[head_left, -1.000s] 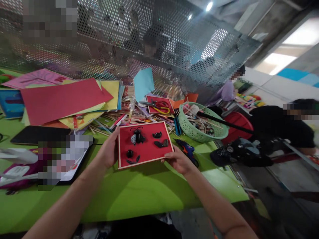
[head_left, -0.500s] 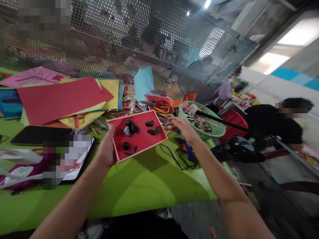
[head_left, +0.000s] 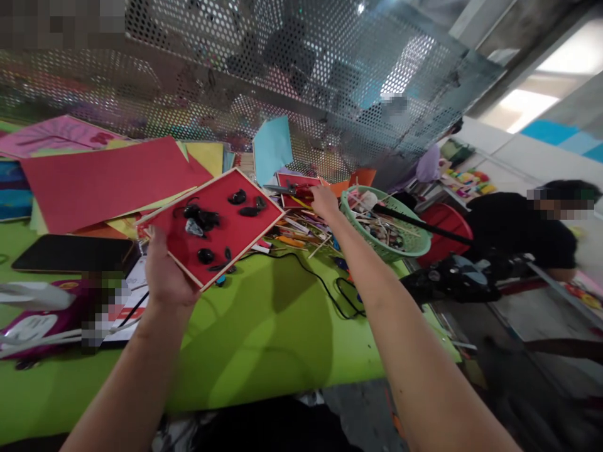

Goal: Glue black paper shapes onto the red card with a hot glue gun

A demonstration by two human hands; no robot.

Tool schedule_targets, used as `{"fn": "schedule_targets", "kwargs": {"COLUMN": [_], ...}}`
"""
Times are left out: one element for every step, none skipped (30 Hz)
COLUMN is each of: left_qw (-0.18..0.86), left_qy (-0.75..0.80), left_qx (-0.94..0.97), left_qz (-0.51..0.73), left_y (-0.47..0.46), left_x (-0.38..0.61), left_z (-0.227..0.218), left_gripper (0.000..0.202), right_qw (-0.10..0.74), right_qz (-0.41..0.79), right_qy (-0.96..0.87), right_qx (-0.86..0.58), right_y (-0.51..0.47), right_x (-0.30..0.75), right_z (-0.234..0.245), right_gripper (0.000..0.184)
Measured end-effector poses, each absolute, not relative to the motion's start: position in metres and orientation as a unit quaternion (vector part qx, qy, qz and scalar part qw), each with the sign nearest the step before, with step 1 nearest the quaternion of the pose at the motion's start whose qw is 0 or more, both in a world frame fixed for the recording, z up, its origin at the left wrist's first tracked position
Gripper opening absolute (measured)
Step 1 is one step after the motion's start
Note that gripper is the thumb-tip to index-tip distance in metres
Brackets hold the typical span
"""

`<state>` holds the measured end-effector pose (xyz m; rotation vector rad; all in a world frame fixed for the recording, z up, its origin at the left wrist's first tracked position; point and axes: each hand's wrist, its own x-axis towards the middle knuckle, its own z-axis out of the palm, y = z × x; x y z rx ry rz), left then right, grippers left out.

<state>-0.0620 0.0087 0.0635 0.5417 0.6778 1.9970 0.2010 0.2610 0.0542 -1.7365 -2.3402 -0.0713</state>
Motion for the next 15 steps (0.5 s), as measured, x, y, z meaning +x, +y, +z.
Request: {"fn": "schedule_targets", "kwargs": {"left_qw": [0.461,0.458,0.455,0.451,0.447,0.442,0.437,0.434,0.431,0.429,0.429,0.430,0.432,0.432,0.431], "left_qy": [0.267,0.258,0.250,0.245,0.243,0.241,0.240,0.236,0.232,0.226,0.220,0.214,0.209,0.206,0.203], "left_qx": [0.228,0.236,0.243,0.249,0.253,0.255,0.257,0.261,0.267,0.275,0.283,0.290,0.296,0.300,0.302], "left_qz": [0.815,0.818,0.819,0.821,0.823,0.825,0.828,0.829,0.830,0.830,0.829,0.827,0.826,0.825,0.826], "left_y": [0.009,0.009,0.010,0.010,0.010,0.010,0.011,0.011,0.012,0.013,0.013,0.014,0.014,0.015,0.015], "left_x": [-0.061,-0.060,-0.060,-0.060,-0.061,-0.062,-0.063,-0.064,-0.065,-0.066,-0.067,-0.067,-0.067,-0.067,-0.068], "left_z": [0.064,0.065,0.065,0.066,0.065,0.065,0.064,0.062,0.061,0.059,0.058,0.057,0.056,0.055,0.055], "left_gripper": [0.041,0.041,0.041,0.041,0.041,0.041,0.042,0.043,0.044,0.044,0.045,0.045,0.045,0.044,0.044], "right_qw": [0.111,0.112,0.114,0.116,0.120,0.127,0.136,0.149,0.163,0.178,0.189,0.195,0.196,0.195,0.189], "right_qz": [-0.032,-0.038,-0.043,-0.048,-0.053,-0.059,-0.065,-0.071,-0.074,-0.074,-0.067,-0.053,-0.033,-0.010,0.013], "right_qy": [-0.799,-0.800,-0.800,-0.800,-0.799,-0.800,-0.801,-0.803,-0.806,-0.809,-0.813,-0.816,-0.820,-0.824,-0.828], "right_qx": [-0.590,-0.589,-0.588,-0.587,-0.586,-0.584,-0.579,-0.573,-0.564,-0.556,-0.547,-0.541,-0.536,-0.532,-0.528], "right_y": [0.262,0.262,0.262,0.262,0.261,0.260,0.258,0.256,0.253,0.249,0.245,0.240,0.235,0.229,0.223], "right_x": [0.201,0.202,0.203,0.204,0.206,0.208,0.210,0.212,0.214,0.215,0.216,0.216,0.216,0.215,0.214], "right_z": [0.053,0.052,0.052,0.053,0.055,0.057,0.060,0.063,0.065,0.067,0.068,0.068,0.067,0.065,0.062], "right_gripper": [0.048,0.047,0.045,0.044,0.042,0.040,0.038,0.035,0.033,0.031,0.029,0.027,0.025,0.024,0.024]}}
